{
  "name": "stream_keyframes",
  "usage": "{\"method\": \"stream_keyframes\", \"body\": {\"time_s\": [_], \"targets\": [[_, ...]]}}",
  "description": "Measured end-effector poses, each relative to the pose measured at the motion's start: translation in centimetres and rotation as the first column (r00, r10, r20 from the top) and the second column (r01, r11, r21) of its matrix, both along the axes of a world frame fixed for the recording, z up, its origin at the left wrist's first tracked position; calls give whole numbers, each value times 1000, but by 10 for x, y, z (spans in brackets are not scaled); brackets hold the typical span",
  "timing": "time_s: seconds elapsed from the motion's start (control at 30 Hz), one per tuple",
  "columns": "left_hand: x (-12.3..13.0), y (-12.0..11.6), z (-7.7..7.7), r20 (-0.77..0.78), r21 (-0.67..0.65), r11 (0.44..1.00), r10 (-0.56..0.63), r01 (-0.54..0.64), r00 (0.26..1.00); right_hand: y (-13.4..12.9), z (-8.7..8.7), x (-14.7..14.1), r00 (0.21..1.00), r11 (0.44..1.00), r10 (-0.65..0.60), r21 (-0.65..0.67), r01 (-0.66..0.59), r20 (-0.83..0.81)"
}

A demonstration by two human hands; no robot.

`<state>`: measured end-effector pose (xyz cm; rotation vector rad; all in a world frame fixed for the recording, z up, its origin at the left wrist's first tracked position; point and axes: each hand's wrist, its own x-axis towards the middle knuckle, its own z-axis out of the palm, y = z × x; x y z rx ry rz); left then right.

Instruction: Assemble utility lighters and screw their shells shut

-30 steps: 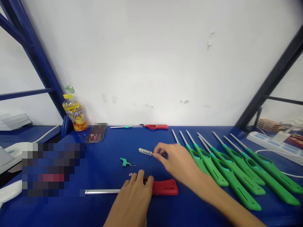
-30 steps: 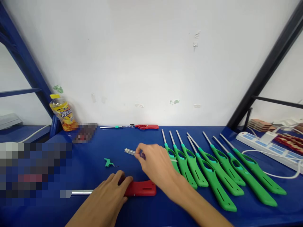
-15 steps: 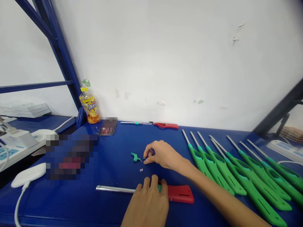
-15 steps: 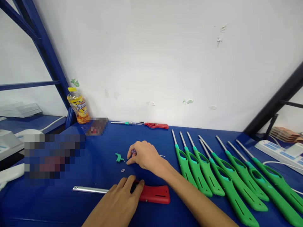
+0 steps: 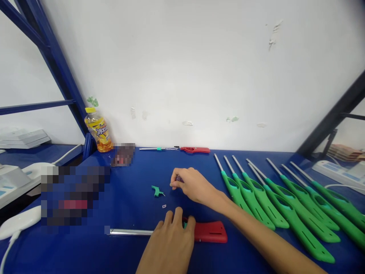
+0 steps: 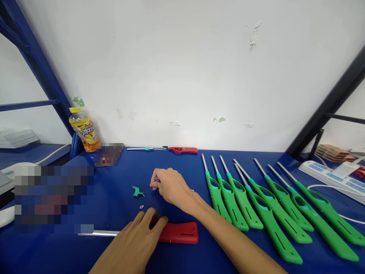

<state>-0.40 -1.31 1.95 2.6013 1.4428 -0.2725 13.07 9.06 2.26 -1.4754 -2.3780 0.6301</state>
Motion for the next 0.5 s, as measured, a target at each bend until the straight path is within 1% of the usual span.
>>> {"method": "stream_keyframes", "body": {"time_s": [0.07,0.17,0.23,0.3,0.33,0.4,0.5], "targets": [[1,-1,2,-10,-8,1000,0,0,1000,0,6,5,999,999,-32,20,33,-44],[1,-1,7,-33,-28,1000,-9,8,999,-5,20,18,989,990,-117,72,123,-91],[0,1,8,-54,-65,998,-10,6,999,-17,29,30,978,977,-169,112,182,-123],[-1,3,7,-58,-97,995,-2,-3,998,-36,34,44,964,961,-209,150,234,-166],[-1,4,5,-47,-100,995,1,-5,999,-48,34,51,955,951,-228,168,260,-189],[-3,4,1,-14,-83,996,9,-10,1000,-73,27,65,936,930,-264,196,310,-231],[-7,3,-6,26,-56,998,22,-20,999,-106,6,84,913,907,-302,211,364,-276]]}}
